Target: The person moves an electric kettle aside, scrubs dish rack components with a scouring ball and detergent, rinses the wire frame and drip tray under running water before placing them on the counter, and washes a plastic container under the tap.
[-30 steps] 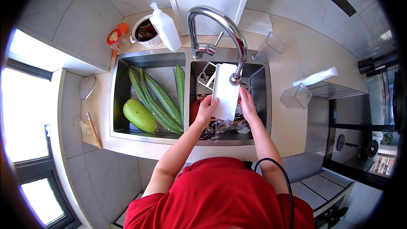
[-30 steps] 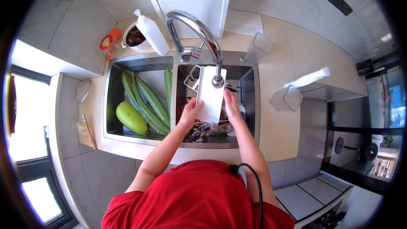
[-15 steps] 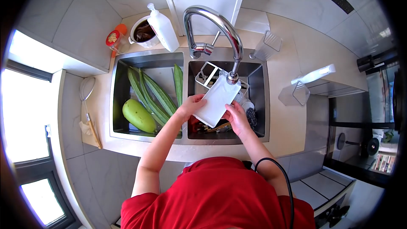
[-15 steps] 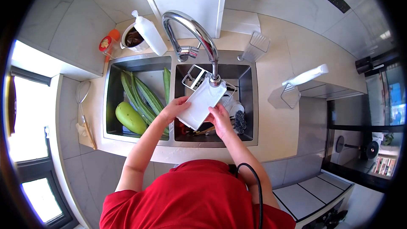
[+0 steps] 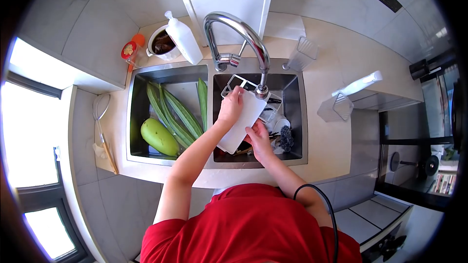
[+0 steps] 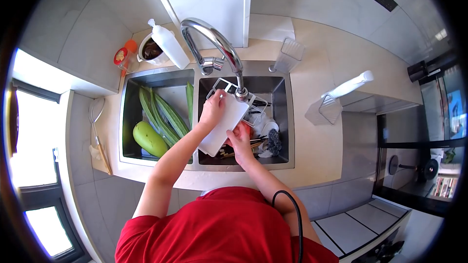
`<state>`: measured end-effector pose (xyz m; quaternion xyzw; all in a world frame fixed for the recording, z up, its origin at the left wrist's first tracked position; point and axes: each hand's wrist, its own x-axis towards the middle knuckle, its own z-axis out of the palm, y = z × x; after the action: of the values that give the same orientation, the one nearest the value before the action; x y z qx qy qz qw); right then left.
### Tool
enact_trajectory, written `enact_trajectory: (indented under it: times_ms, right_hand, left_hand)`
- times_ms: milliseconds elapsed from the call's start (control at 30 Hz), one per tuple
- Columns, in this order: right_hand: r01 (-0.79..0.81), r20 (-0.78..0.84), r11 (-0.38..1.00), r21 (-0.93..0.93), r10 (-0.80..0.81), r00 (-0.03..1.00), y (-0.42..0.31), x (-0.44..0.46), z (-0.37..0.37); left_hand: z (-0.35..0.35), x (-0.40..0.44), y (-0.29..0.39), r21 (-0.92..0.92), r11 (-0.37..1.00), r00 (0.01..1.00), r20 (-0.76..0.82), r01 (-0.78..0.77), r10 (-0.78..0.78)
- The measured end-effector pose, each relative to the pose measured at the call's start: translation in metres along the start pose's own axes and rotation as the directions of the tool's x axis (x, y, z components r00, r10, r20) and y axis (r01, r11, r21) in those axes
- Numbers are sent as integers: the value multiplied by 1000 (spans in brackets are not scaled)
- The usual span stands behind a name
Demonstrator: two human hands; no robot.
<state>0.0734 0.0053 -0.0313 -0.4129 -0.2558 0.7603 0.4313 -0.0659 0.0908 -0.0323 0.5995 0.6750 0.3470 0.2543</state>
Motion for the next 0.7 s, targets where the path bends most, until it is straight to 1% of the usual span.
enact_trajectory:
  times_ms: [33, 67, 133, 167, 233, 367, 433, 467, 500, 533, 567, 600, 667, 700]
  right_hand:
    - [10, -1, 1000, 2, -10, 1000, 0, 0, 0]
    - [15, -4, 1000, 8, -15, 1000, 0, 0, 0]
    - [36, -11, 999, -24, -36, 999, -3, -2, 1]
    - [39, -12, 999, -21, -39, 999, -4, -1, 1]
    - [85, -1, 993, -88, -85, 996, -4, -2, -1]
    - [79, -43, 997, -15, -80, 996, -4, 0, -4]
    - [96, -79, 985, -146, -108, 991, -11, 4, -12]
    - [163, -102, 970, -181, -183, 978, -8, 14, -23]
    - [189, -133, 954, -233, -224, 966, -14, 17, -28]
    - [211, -160, 934, -287, -264, 951, -22, 22, -32]
    - [227, -185, 917, -328, -297, 937, -31, 27, -36]
    - [239, -209, 899, -368, -330, 921, -40, 33, -40]
    - [304, -161, 848, -434, -405, 900, -58, 45, -48]
    - [345, -126, 829, -440, -437, 890, -64, 50, -51]
  left_hand:
    - [0, -2, 1, 56, 994, 996, -1, -94, 94]
    - [-1, -6, 2, 59, 993, 995, 5, -100, 100]
    - [-8, -10, 14, 204, 977, 992, 122, -57, 32]
    - [-6, -8, 14, 206, 977, 992, 124, -61, 35]
    - [-1, -9, 10, 273, 960, 991, 130, -58, 23]
    - [6, -3, 3, 284, 958, 983, 184, -43, -10]
    - [19, 2, -13, 143, 988, 988, 147, -64, 43]
    - [29, 4, -21, 142, 988, 988, 149, -66, 45]
    - [41, 6, -32, -170, 984, 989, 125, -54, 76]
    - [43, 8, -28, -466, 884, 991, 93, -42, 96]
    - [45, 7, -26, -630, 736, 955, 285, 249, -79]
    - [32, 6, -9, -565, 727, 904, 386, 390, -184]
    - [47, 10, -27, -706, 560, 865, 499, 433, -40]
    - [46, 10, -25, -706, 559, 863, 503, 435, -36]
